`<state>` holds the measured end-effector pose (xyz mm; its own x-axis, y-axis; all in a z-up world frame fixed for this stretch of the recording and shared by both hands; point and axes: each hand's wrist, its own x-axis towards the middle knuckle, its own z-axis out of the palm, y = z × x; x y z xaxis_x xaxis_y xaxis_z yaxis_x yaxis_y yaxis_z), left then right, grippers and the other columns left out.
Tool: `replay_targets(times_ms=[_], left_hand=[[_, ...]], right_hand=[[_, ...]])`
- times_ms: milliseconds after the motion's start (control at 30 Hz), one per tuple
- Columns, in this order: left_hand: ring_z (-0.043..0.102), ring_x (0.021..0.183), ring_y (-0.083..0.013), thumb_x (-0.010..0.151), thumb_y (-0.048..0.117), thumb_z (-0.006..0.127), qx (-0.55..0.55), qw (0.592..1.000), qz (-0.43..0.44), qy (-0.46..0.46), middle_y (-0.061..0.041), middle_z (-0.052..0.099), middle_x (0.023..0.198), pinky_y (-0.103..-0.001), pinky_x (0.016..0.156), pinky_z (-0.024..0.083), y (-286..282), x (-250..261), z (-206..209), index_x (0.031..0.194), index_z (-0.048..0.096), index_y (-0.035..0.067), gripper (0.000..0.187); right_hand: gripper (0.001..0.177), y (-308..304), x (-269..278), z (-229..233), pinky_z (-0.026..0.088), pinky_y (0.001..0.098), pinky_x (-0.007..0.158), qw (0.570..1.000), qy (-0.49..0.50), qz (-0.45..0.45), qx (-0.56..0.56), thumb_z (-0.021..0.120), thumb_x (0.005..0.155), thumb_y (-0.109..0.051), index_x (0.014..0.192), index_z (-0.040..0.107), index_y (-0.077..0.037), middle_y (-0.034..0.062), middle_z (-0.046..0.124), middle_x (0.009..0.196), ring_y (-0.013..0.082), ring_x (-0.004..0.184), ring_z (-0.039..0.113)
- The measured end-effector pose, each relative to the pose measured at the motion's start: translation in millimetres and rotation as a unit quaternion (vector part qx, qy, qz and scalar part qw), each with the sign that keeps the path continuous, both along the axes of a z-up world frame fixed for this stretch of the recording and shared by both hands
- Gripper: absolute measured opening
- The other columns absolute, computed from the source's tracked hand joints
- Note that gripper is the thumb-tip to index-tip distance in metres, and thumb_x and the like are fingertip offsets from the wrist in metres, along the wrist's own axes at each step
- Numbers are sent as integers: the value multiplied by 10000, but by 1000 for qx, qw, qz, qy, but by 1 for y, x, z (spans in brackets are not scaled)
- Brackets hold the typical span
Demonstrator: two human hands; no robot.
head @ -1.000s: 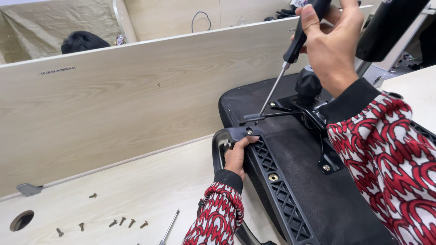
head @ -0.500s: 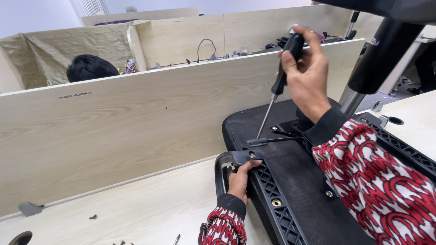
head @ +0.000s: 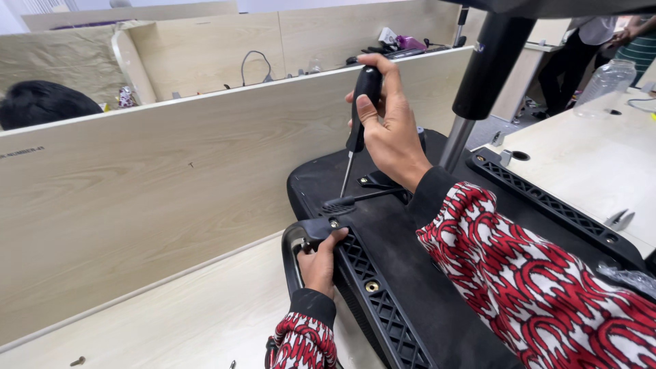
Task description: The person uses a screwdriver to fasten screws into the underside of an office chair seat, securing the armrests and base plate. The person repeatedly picks up screws from the table and tightens them into place.
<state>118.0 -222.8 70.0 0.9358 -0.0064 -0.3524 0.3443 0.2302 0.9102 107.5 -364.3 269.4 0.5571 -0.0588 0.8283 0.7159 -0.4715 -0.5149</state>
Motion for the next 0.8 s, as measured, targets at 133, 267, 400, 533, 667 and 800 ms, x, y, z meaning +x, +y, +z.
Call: replay_targets(times_ms=[133, 267, 400, 533, 667, 800], left_hand=[[501, 1313, -346, 649, 527, 920, 129, 990, 49, -10, -245, 475, 1411, -391, 1128, 393, -6, -13, -8, 1494, 308, -56, 1195], [575, 1274, -317, 646, 581, 802, -44, 998, -25, -31, -220, 581, 1393, -403, 1083, 443, -13, -21, -20, 1452, 474, -62, 1082], [570, 1281, -327, 685, 551, 820, -85, 995, -43, -25, -229, 543, 1401, -404, 1098, 441, -18, -24, -32, 1459, 376, -81, 1093], [623, 1210, -333, 711, 530, 803, -70, 997, -34, 15, -243, 564, 1352, -413, 1025, 520, -18, -24, -27, 1432, 395, -113, 1050], [668, 1106, -283, 706, 484, 796, -62, 998, -31, -12, -201, 632, 1257, -386, 932, 558, -15, -33, -15, 1377, 495, -82, 928], [665, 1087, -257, 723, 393, 859, -7, 998, 15, -67, -204, 596, 1224, -351, 945, 543, -10, -52, -10, 1380, 351, -74, 953]], right_hand=[[358, -5, -37, -12, 612, 252, 869, 984, -143, -79, -66, 516, 1196, -232, 1499, 327, -205, 63, 620, 1150, 121, 1013, 669], [390, -13, -82, -25, 578, 225, 845, 975, -177, -98, -86, 532, 1228, -295, 1528, 296, -215, 62, 603, 1187, 110, 966, 629], [441, -27, -128, -35, 601, 242, 893, 970, -182, -145, -69, 546, 1238, -334, 1565, 264, -242, 86, 550, 1210, 148, 1041, 607], [424, -42, -170, -32, 620, 243, 863, 974, -147, -171, -37, 550, 1263, -331, 1549, 251, -244, 77, 552, 1187, 118, 973, 618], [415, -41, -209, -33, 608, 256, 829, 980, -88, -176, 23, 562, 1239, -286, 1517, 267, -197, 86, 572, 1156, 104, 912, 605], [419, -34, -242, -40, 649, 273, 827, 978, -47, -198, 54, 564, 1218, -252, 1513, 276, -173, 92, 581, 1165, 110, 888, 615]])
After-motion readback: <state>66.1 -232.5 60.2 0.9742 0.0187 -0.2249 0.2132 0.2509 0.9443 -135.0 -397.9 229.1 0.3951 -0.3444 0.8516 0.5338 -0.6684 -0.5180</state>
